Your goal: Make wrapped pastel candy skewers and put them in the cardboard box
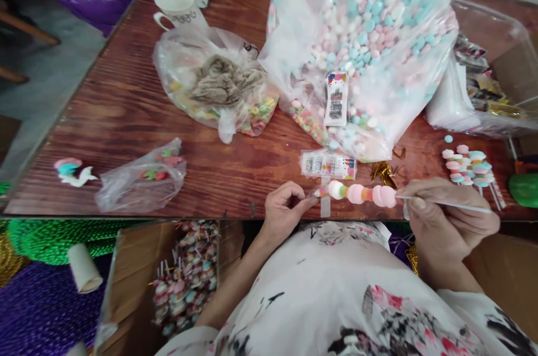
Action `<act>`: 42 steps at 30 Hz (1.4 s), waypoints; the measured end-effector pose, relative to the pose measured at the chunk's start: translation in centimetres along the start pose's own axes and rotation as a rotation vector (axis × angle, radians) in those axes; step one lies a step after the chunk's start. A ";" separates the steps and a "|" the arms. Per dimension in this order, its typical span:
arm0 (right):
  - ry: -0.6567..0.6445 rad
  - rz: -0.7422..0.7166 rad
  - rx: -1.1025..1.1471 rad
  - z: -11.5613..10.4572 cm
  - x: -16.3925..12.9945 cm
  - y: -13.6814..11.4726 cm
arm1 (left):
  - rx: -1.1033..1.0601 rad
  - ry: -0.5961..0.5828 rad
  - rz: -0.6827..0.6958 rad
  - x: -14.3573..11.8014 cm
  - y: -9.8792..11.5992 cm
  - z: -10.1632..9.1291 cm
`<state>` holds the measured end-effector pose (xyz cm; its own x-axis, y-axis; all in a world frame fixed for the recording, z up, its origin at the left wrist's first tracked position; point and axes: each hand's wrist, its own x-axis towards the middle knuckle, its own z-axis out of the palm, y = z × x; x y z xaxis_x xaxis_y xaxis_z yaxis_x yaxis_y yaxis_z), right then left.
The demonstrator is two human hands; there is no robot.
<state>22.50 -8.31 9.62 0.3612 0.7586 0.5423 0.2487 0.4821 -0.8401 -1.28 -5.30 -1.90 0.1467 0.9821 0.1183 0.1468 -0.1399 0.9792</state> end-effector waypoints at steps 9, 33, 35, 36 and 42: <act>-0.189 0.207 -0.014 -1.8 0.5 0.5 | 0.107 -0.051 0.154 0.0 -0.2 0.0; -0.298 0.328 0.202 -2.9 0.0 3.9 | 0.233 -0.372 0.432 0.0 0.2 1.1; -0.344 0.299 0.236 -2.6 -0.9 4.0 | 0.216 -0.369 0.430 0.1 0.3 1.3; -0.357 0.300 0.248 -2.5 -1.3 4.0 | 0.200 -0.363 0.426 0.1 0.4 1.3; -0.281 0.379 0.231 -2.6 -1.9 4.6 | 0.086 -0.321 0.397 0.1 0.7 1.2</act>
<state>25.31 -8.67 4.80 0.1250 0.9715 0.2016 -0.0689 0.2112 -0.9750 -0.01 -5.46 -1.37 0.4981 0.7650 0.4082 0.0971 -0.5170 0.8505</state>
